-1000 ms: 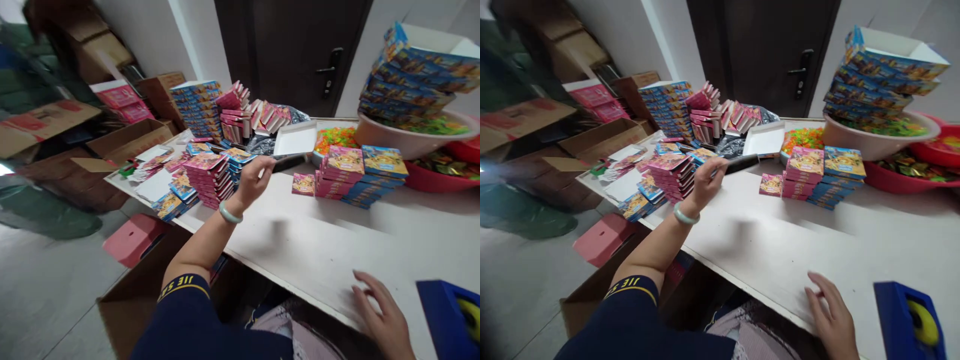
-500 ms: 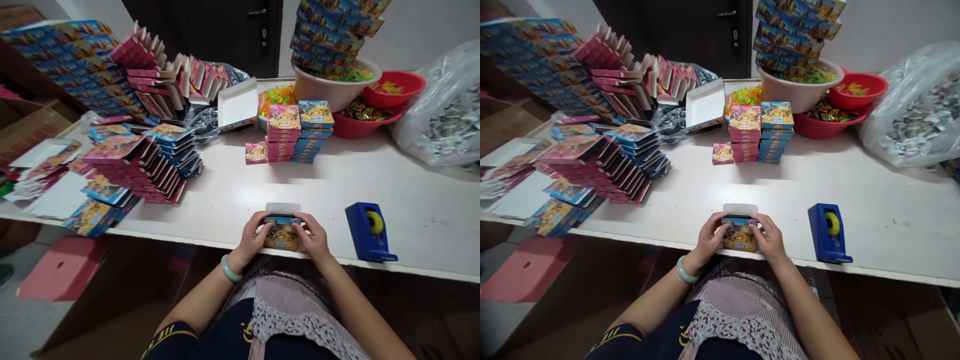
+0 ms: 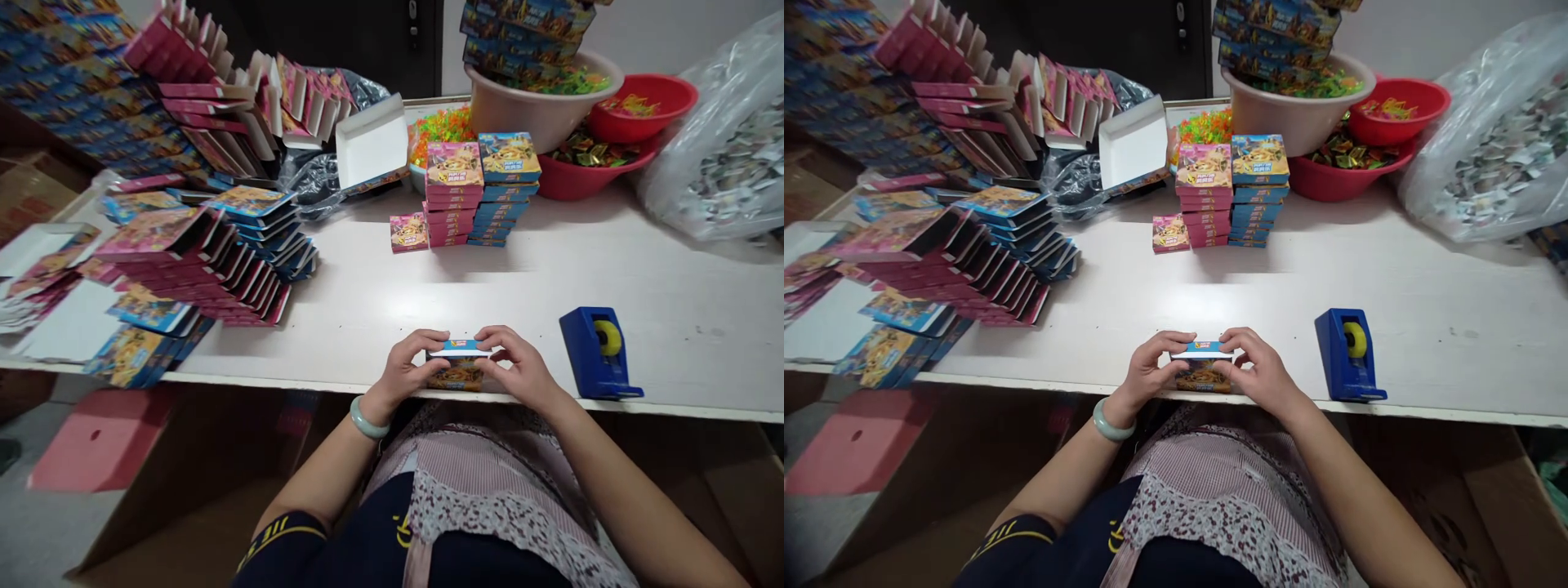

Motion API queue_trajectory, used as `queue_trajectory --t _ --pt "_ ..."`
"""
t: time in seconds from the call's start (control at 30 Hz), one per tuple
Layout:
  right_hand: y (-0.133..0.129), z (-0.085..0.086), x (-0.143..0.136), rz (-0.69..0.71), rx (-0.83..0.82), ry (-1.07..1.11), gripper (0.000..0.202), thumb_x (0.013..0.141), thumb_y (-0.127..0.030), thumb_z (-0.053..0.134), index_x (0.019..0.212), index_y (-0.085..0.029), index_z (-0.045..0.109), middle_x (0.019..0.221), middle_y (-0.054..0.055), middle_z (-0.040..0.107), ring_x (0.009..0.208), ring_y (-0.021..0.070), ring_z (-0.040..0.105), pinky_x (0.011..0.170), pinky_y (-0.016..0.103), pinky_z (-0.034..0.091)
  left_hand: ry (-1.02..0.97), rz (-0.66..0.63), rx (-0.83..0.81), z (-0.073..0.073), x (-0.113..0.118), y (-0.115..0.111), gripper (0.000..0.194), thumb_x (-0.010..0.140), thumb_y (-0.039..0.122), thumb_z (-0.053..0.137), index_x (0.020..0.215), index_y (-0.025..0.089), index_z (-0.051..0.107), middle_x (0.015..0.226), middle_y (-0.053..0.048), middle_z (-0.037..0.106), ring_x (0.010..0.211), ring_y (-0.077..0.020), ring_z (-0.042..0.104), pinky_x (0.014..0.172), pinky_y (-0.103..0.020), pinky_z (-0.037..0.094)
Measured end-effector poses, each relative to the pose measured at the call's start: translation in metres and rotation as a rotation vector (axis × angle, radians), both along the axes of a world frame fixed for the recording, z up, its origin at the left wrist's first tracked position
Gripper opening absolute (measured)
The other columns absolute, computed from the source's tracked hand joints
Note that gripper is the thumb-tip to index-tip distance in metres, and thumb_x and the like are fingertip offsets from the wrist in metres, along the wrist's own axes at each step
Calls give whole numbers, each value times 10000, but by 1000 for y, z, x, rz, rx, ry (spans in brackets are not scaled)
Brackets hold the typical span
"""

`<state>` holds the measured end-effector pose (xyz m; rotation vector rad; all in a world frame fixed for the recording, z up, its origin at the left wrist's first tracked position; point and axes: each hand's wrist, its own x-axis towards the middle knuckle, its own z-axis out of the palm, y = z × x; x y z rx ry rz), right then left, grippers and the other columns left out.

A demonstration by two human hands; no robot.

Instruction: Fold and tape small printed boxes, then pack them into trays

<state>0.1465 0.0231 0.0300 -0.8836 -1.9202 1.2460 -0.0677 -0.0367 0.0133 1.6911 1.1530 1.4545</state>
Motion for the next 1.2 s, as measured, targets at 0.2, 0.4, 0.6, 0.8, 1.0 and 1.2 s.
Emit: queue_trajectory --t 0.2,0.4,0.6,0.8,1.0,1.2 --pt "-8 4 -8 -174 -46 2 96 850 -315 645 874 -225 626 907 42 654 840 185 632 611 277 517 -29 98 -123 8 8 3 75 874 239 652 897 171 631 836 -33 639 765 -123 603 674 -254 492" --pt "-8 2 -12 -176 -82 58 92 851 -302 648 817 -217 638 895 44 664 848 182 642 612 263 518 -81 14 -164 11 5 7 144 908 287 601 826 168 603 841 -41 635 778 -134 601 703 -277 498" --pt "-12 1 4 -27 144 15 52 905 -263 620 916 -241 665 993 58 683 942 193 656 757 319 558 77 -133 3 10 -12 0 116 931 258 575 998 197 647 1064 -94 675 992 -176 654 841 -333 551" --pt "-20 -18 7 9 377 42 170 928 -169 566 1054 -265 626 1090 74 680 1020 197 654 857 379 563 252 -174 147 1 -24 -11 334 912 116 563 1207 268 607 1172 -103 659 1049 -169 657 820 -304 573" --pt "-31 -7 8 -106 261 24 257 925 -203 563 1174 -267 576 1225 98 617 1153 210 590 889 378 551 74 23 -15 6 3 -4 245 863 152 653 1096 220 622 987 -53 666 921 -150 654 781 -275 561" --pt "-38 11 117 -606 274 -284 199 937 -302 542 1100 -233 631 1062 86 649 926 211 633 802 365 541 37 183 121 -2 40 18 184 856 133 648 1012 229 660 1016 -40 652 960 -162 640 777 -303 554"
